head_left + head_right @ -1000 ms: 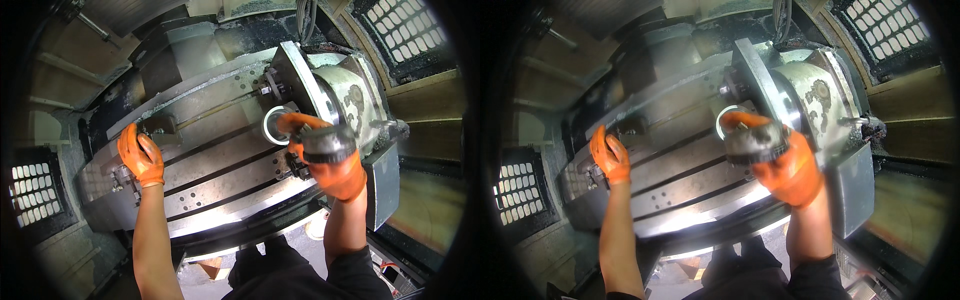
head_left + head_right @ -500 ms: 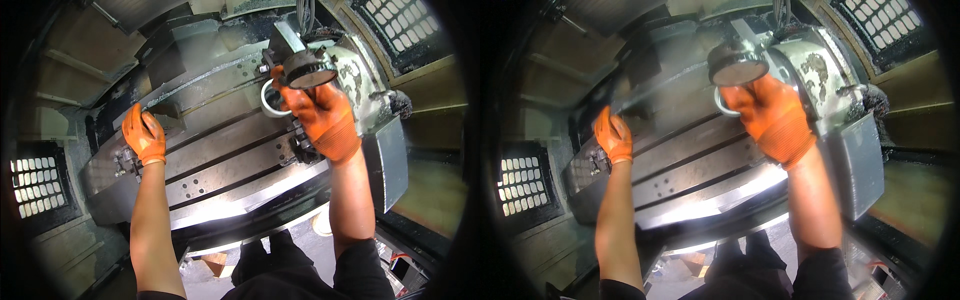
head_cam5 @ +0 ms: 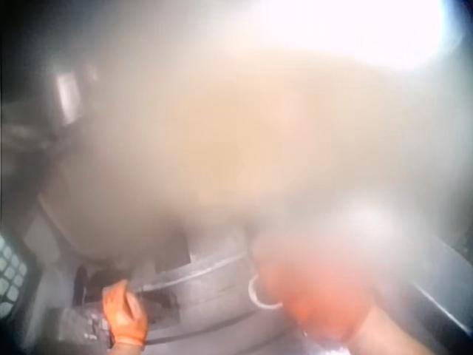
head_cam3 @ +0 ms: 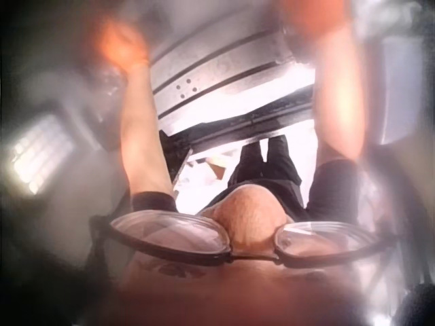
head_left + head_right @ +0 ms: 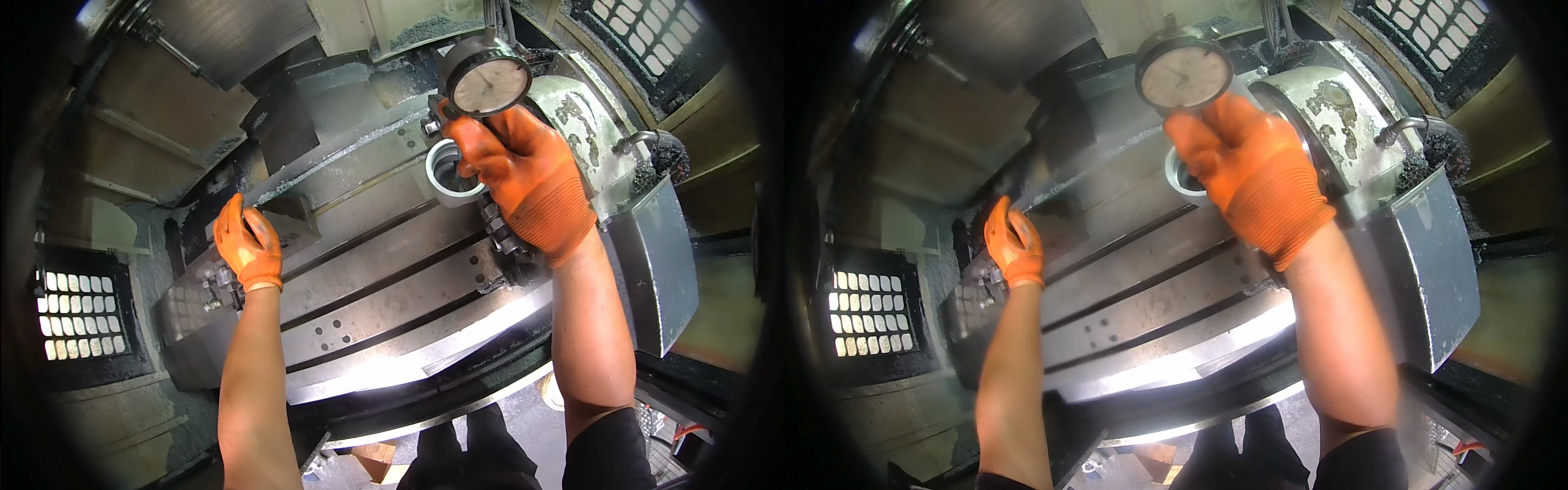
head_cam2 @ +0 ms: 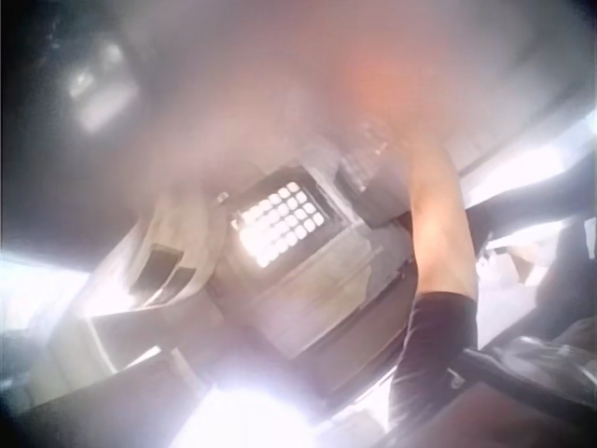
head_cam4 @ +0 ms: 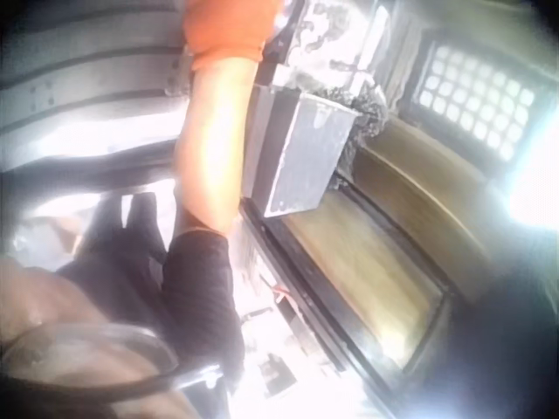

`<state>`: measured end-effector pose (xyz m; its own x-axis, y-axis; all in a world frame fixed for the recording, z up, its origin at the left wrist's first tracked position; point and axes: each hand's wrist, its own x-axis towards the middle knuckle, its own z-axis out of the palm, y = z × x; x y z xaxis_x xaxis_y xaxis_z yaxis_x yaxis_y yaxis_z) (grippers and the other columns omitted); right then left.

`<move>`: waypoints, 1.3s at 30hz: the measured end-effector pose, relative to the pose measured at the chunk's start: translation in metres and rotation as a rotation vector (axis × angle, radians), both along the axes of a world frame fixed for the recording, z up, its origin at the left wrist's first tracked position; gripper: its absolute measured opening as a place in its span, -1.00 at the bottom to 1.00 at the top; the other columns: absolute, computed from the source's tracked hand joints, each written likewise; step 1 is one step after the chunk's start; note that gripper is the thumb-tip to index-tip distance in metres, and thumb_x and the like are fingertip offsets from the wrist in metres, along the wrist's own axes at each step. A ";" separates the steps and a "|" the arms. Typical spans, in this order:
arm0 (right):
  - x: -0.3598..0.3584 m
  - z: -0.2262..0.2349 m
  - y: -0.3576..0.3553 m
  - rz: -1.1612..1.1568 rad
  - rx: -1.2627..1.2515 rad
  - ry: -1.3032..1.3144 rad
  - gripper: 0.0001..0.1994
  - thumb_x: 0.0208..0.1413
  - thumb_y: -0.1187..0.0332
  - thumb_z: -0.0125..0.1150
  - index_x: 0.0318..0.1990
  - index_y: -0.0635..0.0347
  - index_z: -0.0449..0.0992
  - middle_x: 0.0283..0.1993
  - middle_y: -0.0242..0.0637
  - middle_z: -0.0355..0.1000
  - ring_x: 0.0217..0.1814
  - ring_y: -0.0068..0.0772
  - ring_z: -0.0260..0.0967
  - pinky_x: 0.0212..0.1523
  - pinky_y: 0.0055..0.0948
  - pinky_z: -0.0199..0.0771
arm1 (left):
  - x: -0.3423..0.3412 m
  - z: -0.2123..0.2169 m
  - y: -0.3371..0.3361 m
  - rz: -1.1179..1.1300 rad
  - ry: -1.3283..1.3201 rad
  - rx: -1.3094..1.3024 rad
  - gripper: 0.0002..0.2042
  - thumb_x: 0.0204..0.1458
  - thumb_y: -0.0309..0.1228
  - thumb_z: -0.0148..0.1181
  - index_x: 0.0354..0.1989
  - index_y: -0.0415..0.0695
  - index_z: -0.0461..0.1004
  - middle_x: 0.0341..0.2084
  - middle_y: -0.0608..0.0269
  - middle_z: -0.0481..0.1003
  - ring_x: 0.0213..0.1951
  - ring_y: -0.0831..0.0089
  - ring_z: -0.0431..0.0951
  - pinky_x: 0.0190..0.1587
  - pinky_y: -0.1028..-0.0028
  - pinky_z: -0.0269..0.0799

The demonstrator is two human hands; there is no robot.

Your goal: The person measures a cylindrical metal part with a dial indicator, then removes it from the machine vise. They blow off debris with an air gun, inspect the part, and reposition it in the vise, tightening it with a wrench. The person then closes the machine door.

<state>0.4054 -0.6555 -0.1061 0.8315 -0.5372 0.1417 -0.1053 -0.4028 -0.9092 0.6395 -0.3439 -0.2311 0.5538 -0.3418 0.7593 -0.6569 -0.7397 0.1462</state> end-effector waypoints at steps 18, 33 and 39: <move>-0.002 -0.008 0.010 -0.074 -0.029 -0.155 -0.79 0.22 0.33 0.34 -0.08 0.25 0.64 -0.13 0.02 0.65 -0.05 0.05 0.62 0.01 -0.20 0.59 | -0.002 0.002 -0.002 -0.004 0.023 -0.005 -0.71 0.22 -0.41 0.13 0.03 -0.29 0.59 -0.07 -0.11 0.62 -0.02 -0.07 0.57 0.16 0.09 0.42; -0.005 -0.007 -0.008 0.081 -0.241 -0.204 -0.83 0.20 0.57 0.21 -0.07 0.33 0.59 -0.04 -0.34 0.62 -0.10 -0.54 0.54 -0.04 -0.53 0.54 | 0.004 -0.002 -0.006 -0.022 0.100 -0.044 -0.61 0.32 -0.24 0.05 0.11 -0.29 0.56 0.00 -0.18 0.59 0.08 -0.14 0.52 0.25 0.07 0.35; -0.002 -0.003 0.011 -0.023 0.016 -0.164 -0.76 0.34 0.37 0.27 0.04 0.35 0.58 -0.13 -0.38 0.59 -0.14 -0.67 0.47 -0.12 -0.54 0.50 | -0.003 0.001 0.001 -0.006 0.020 0.009 -0.69 0.23 -0.40 0.12 0.05 -0.30 0.58 -0.08 -0.13 0.62 -0.03 -0.10 0.57 0.16 0.09 0.42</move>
<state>0.4032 -0.6445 -0.1091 0.7851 -0.5594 0.2659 0.0358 -0.3876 -0.9211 0.6361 -0.3430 -0.2304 0.5664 -0.3521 0.7451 -0.6586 -0.7369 0.1524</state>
